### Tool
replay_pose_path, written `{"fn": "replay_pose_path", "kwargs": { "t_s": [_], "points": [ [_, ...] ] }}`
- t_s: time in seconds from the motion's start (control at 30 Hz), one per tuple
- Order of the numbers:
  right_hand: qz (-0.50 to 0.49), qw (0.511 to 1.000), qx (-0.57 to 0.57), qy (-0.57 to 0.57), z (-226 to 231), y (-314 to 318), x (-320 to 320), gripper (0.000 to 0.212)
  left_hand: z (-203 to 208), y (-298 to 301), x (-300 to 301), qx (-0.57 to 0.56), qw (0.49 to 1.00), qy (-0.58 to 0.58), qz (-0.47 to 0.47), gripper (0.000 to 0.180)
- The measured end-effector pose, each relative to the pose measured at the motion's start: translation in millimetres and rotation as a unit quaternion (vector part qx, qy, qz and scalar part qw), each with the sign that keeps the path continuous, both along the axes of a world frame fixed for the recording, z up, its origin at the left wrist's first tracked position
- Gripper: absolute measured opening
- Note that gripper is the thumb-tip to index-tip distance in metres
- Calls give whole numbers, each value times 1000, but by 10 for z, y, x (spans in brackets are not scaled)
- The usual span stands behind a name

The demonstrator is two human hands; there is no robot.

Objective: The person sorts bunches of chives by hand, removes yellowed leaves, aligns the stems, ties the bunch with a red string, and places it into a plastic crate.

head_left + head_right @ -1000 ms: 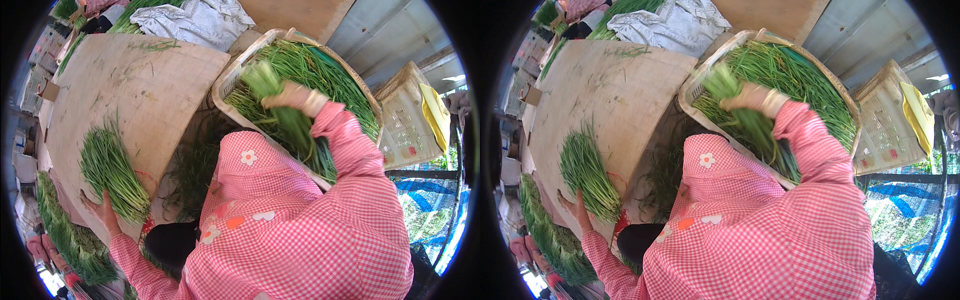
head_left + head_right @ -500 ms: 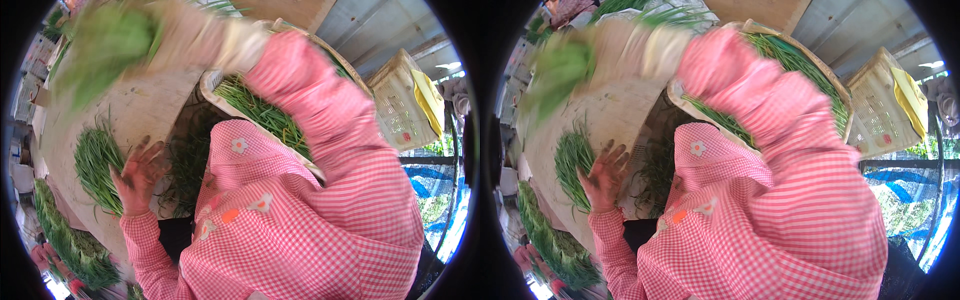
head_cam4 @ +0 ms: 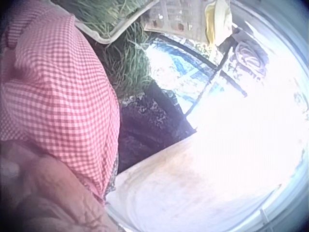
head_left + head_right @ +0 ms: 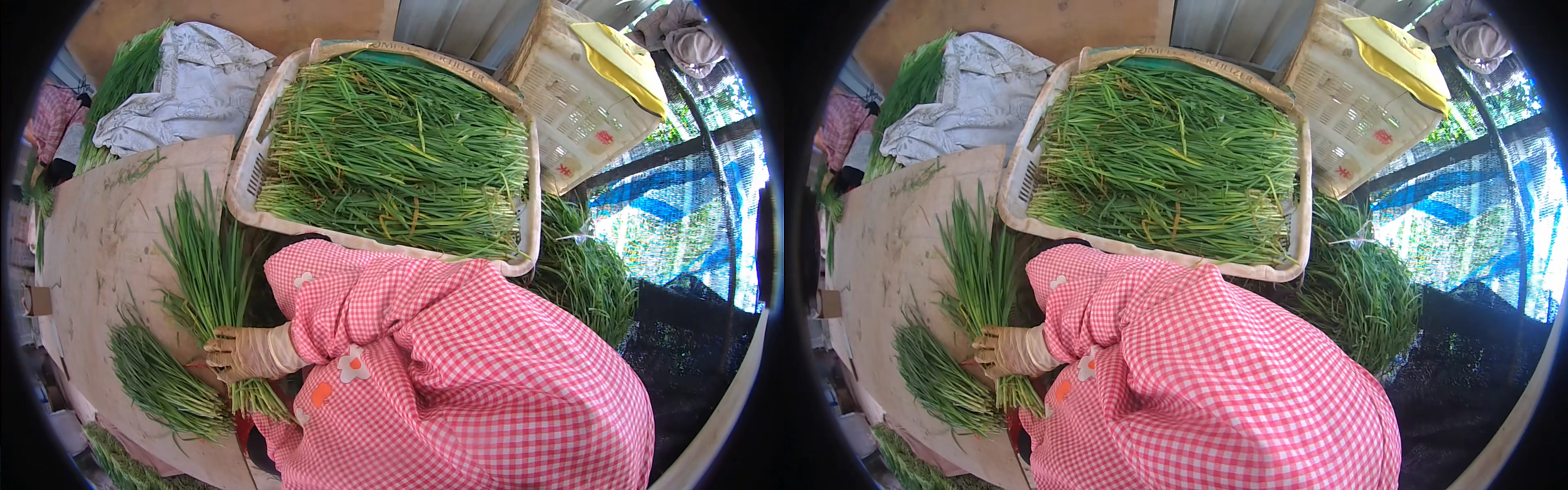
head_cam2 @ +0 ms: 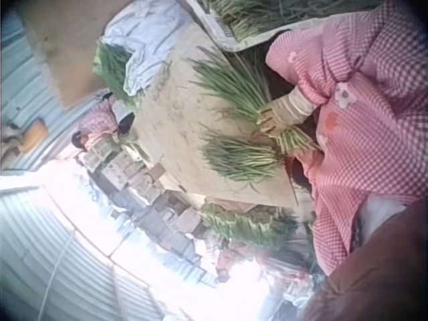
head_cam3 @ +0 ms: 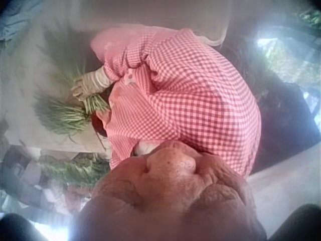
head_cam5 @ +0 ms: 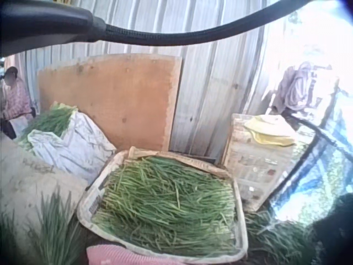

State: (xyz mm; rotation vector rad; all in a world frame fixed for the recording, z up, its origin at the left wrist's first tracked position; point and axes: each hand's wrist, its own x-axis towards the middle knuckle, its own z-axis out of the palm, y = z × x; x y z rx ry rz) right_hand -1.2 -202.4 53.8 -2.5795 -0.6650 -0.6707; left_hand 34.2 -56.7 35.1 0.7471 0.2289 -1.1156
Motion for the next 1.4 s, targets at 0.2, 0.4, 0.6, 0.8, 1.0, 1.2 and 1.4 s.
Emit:
{"fn": "replay_pose_path", "kwargs": {
  "t_s": [0.2, 0.4, 0.6, 0.8, 1.0, 1.2, 1.4],
  "points": [
    [44, 998, 23, 40, 348, -290, -143, 76, 88, -57, 107, -12, 1000, 0, 27, 62],
    [-2, 924, 368, 105, 359, -770, -130, 55, 266, -92, 213, -80, 997, -8, 16, 55],
    [157, 481, 677, 534, 491, -903, 120, 63, 662, -56, 260, 9, 974, -217, -66, 59],
    [181, 407, 784, 432, 940, -705, 596, 51, 850, -115, 217, 36, 937, -324, -129, 54],
    [151, 436, 787, 409, 766, -579, 727, 36, 878, -53, 273, 176, 873, -423, -169, 69],
    [72, 501, 779, 371, 607, -423, 679, 25, 843, -185, 291, 203, 845, -494, 36, 49],
    [32, 462, 822, 332, 590, -396, 603, 20, 590, -343, 206, 187, 899, -301, 256, 27]
  ]
}}
